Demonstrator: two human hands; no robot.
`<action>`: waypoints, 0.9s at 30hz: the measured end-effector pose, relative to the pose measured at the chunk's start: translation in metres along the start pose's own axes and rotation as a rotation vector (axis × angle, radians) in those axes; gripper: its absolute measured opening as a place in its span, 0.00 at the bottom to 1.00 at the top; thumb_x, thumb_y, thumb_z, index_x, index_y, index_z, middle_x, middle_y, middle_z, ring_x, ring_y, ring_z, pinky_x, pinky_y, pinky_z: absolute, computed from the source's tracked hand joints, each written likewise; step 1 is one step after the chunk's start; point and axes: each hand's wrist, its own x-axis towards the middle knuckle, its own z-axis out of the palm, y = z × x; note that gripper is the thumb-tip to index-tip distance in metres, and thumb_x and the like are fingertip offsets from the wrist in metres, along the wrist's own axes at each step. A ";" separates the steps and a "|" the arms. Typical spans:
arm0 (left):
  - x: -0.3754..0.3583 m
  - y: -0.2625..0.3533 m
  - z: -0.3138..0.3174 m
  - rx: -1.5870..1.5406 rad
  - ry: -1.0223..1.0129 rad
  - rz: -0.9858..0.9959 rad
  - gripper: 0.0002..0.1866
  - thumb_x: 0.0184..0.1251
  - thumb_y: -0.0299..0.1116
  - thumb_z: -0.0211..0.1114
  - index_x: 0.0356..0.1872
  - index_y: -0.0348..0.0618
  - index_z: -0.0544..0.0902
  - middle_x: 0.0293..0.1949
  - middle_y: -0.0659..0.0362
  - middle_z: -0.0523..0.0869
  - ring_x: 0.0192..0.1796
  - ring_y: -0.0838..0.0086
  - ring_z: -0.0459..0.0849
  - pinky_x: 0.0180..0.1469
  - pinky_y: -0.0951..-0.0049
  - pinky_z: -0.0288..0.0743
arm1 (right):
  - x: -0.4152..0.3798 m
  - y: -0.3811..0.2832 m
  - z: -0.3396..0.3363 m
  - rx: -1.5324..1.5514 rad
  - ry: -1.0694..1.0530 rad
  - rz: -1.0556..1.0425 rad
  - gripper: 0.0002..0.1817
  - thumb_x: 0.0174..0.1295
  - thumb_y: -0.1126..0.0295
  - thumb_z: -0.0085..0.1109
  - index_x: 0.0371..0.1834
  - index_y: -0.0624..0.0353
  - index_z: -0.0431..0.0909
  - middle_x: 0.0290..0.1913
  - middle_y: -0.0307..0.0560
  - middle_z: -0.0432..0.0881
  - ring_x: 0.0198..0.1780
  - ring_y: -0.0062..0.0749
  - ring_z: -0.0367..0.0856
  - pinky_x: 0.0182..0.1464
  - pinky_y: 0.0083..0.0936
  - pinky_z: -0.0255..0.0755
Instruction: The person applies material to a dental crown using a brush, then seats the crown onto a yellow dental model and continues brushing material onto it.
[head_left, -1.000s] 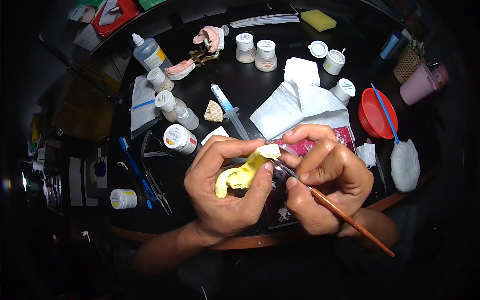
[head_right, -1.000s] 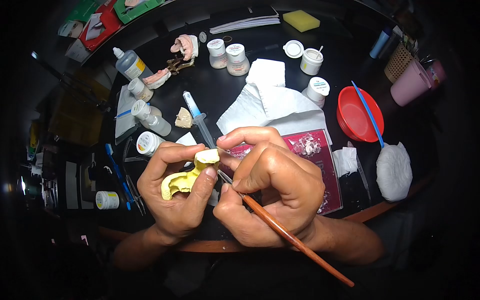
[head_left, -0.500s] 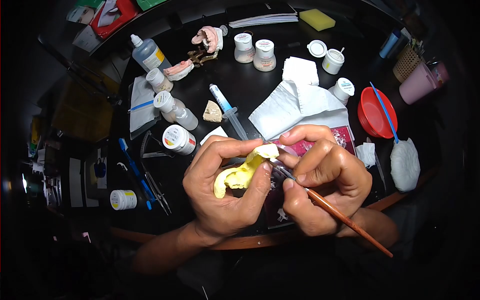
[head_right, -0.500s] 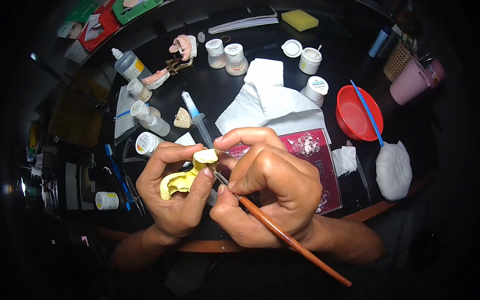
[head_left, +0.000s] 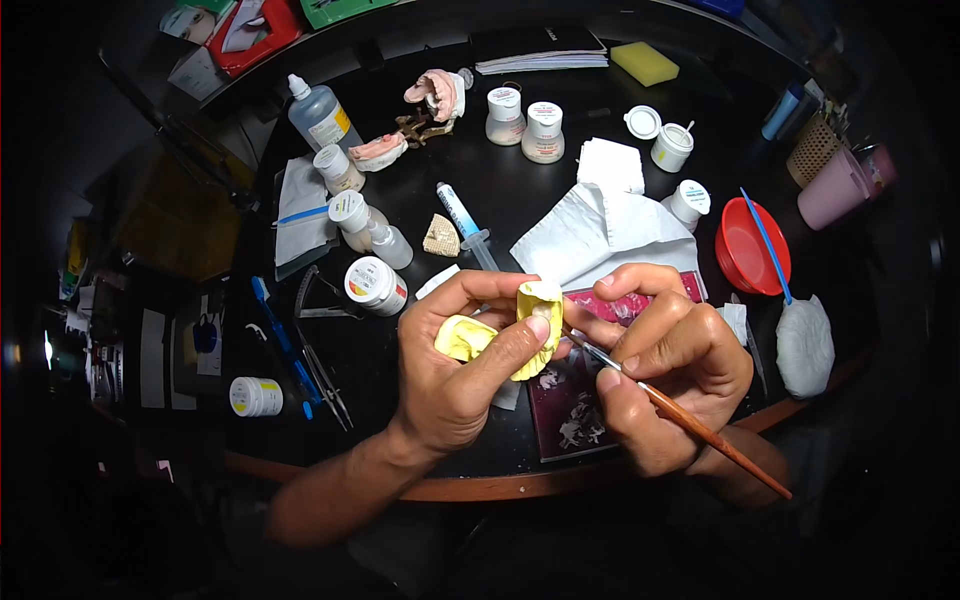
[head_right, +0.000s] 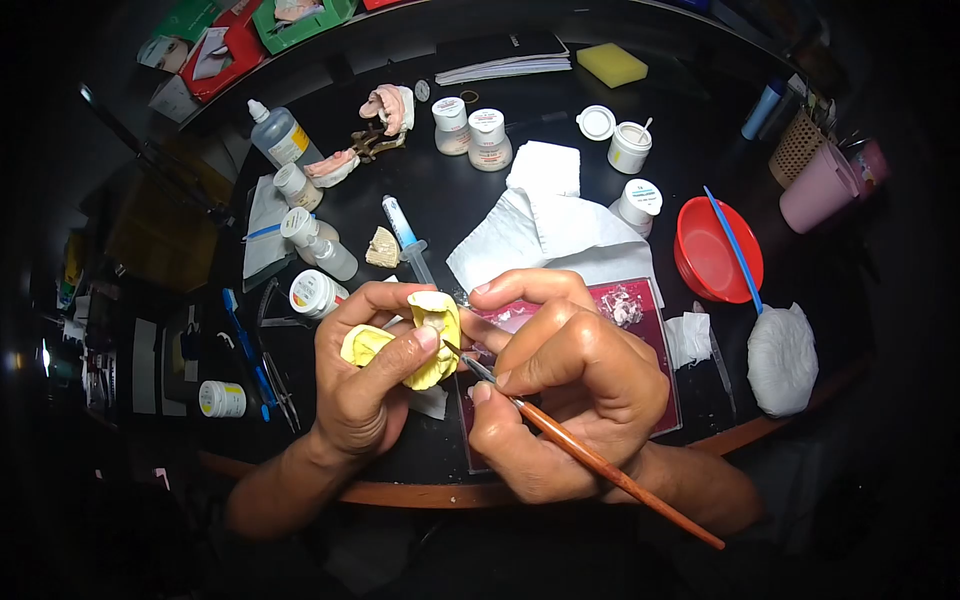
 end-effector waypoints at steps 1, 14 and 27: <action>0.000 0.000 0.000 -0.065 0.000 -0.040 0.13 0.75 0.19 0.66 0.57 0.25 0.80 0.48 0.43 0.90 0.48 0.66 0.93 0.53 0.67 0.91 | 0.000 0.000 0.003 0.009 0.074 0.003 0.11 0.51 0.86 0.68 0.29 0.61 0.75 0.26 0.44 0.82 0.46 0.43 0.87 0.56 0.39 0.87; 0.005 0.000 -0.014 -0.338 -0.069 -0.274 0.17 0.75 0.25 0.66 0.60 0.27 0.78 0.51 0.41 0.88 0.51 0.58 0.93 0.58 0.57 0.90 | 0.000 -0.005 0.002 0.003 0.074 0.031 0.11 0.50 0.88 0.67 0.29 0.62 0.76 0.26 0.44 0.82 0.44 0.41 0.86 0.57 0.39 0.87; 0.007 -0.004 -0.021 -0.403 -0.144 -0.315 0.18 0.75 0.25 0.65 0.62 0.32 0.80 0.51 0.45 0.90 0.51 0.59 0.93 0.60 0.57 0.88 | -0.003 -0.009 0.000 -0.028 0.061 0.029 0.10 0.51 0.88 0.67 0.31 0.62 0.78 0.25 0.44 0.81 0.42 0.38 0.87 0.60 0.42 0.85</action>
